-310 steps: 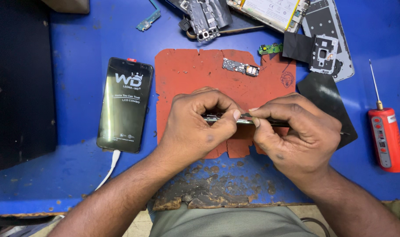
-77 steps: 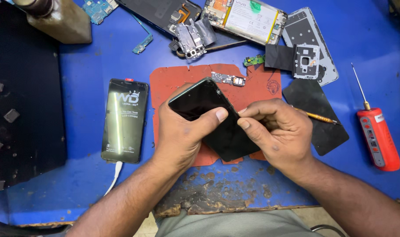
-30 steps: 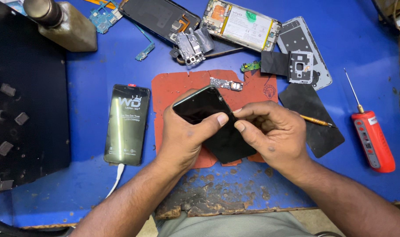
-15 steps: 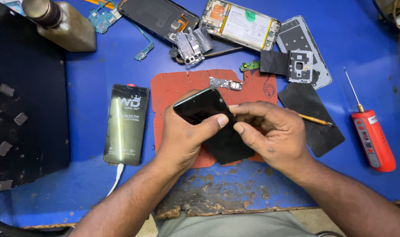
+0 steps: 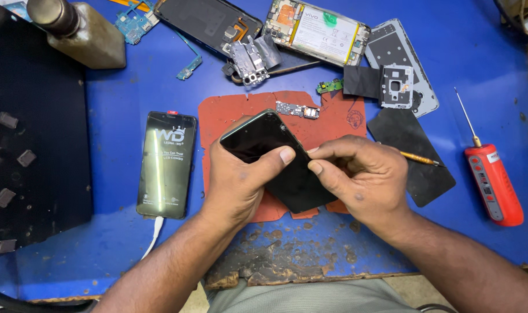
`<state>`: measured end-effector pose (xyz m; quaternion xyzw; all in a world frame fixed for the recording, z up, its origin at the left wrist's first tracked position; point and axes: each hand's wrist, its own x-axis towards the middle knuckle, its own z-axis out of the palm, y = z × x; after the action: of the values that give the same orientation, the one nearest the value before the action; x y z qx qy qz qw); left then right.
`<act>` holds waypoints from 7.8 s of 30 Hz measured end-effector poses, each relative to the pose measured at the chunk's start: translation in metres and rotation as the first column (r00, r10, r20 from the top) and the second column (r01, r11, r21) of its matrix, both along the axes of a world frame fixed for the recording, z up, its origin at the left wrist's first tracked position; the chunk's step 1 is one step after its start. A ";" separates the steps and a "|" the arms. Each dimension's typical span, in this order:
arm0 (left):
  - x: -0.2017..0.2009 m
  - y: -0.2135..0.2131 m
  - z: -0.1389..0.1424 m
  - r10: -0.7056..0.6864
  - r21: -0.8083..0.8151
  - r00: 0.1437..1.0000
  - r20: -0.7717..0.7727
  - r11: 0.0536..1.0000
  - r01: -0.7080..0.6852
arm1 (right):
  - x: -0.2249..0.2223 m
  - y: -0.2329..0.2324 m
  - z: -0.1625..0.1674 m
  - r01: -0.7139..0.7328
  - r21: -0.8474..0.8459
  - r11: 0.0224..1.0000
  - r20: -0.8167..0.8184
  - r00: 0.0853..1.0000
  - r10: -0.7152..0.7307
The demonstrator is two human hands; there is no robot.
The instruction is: The person disassembles a smartphone by removing the back cover and unscrewing internal components. They detach the motherboard, place it aside, and then reattach the back cover and battery, securing the device with screws.
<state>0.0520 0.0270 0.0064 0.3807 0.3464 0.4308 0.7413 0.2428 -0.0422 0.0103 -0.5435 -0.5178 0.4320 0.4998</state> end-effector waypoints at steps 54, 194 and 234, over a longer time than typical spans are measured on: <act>-0.014 0.010 0.004 -0.233 0.228 0.959 0.160 0.954 0.194 | 0.020 0.009 0.028 -0.202 0.534 0.821 0.643 0.728 -0.239; -0.035 -0.062 0.008 0.275 0.585 0.553 -0.787 0.617 0.526 | -0.035 -0.070 0.011 0.126 0.044 0.991 0.550 0.825 -0.130; -0.036 -0.061 0.009 0.237 0.602 0.615 -0.752 0.629 0.493 | -0.031 -0.063 0.015 0.041 0.159 0.986 0.598 0.791 -0.129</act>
<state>0.0156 -0.0336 0.0149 0.8292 0.3810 0.2643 0.3121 0.2120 -0.1057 0.0257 -0.6401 -0.6541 0.1757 0.3627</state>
